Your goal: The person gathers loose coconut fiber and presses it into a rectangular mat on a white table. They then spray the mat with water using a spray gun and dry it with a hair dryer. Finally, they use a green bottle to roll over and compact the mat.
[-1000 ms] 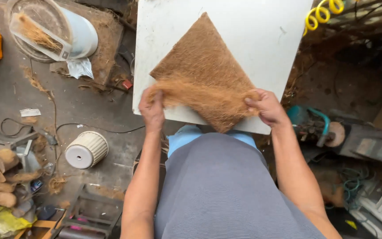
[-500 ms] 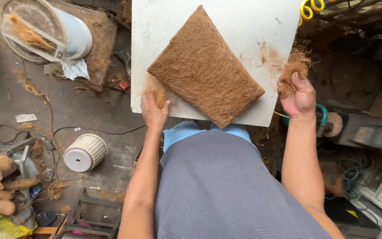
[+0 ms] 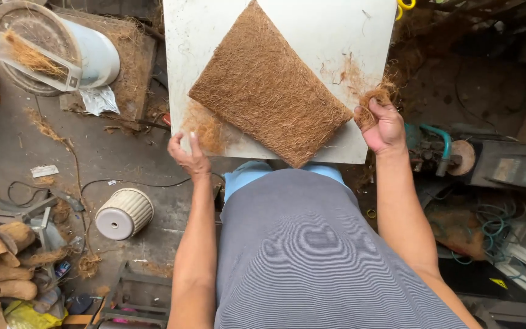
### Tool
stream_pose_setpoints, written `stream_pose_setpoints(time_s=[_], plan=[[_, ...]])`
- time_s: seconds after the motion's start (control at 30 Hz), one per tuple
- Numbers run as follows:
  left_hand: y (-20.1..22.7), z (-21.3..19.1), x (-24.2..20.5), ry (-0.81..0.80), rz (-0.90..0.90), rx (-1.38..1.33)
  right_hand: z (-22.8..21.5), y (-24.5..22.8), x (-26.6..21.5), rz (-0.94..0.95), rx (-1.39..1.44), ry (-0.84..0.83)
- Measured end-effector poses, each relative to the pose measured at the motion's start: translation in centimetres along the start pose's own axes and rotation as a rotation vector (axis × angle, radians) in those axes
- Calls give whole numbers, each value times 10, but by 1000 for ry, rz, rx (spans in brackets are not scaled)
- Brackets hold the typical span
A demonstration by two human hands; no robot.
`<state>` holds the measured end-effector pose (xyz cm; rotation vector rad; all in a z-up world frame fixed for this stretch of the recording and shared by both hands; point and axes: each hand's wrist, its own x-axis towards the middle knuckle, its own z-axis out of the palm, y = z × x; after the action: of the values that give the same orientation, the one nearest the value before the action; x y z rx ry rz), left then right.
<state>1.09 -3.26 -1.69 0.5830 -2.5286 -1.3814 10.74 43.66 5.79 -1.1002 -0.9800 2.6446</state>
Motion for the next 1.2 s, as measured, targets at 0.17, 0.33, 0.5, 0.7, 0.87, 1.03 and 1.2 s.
stream_pose_setpoints(time_s=[0.17,0.33,0.5,0.7,0.87,1.03,1.2], plan=[[41,-20,2,146,60,52,-3,4,-12,-1,2,17],[153,1,-10,-249,640,58,-7,3,-13,-69,13,104],[172,111,-59,-570,1121,124,-44,13,7,-71,47,130],[141,215,-94,-694,1354,189,-62,10,-13,-62,90,221],[151,221,-92,-780,1341,254,-62,13,-23,-37,117,226],[165,218,-93,-893,1352,480,-36,1,-21,-51,76,136],[177,219,-93,-900,1459,605,-18,-8,-16,-63,70,117]])
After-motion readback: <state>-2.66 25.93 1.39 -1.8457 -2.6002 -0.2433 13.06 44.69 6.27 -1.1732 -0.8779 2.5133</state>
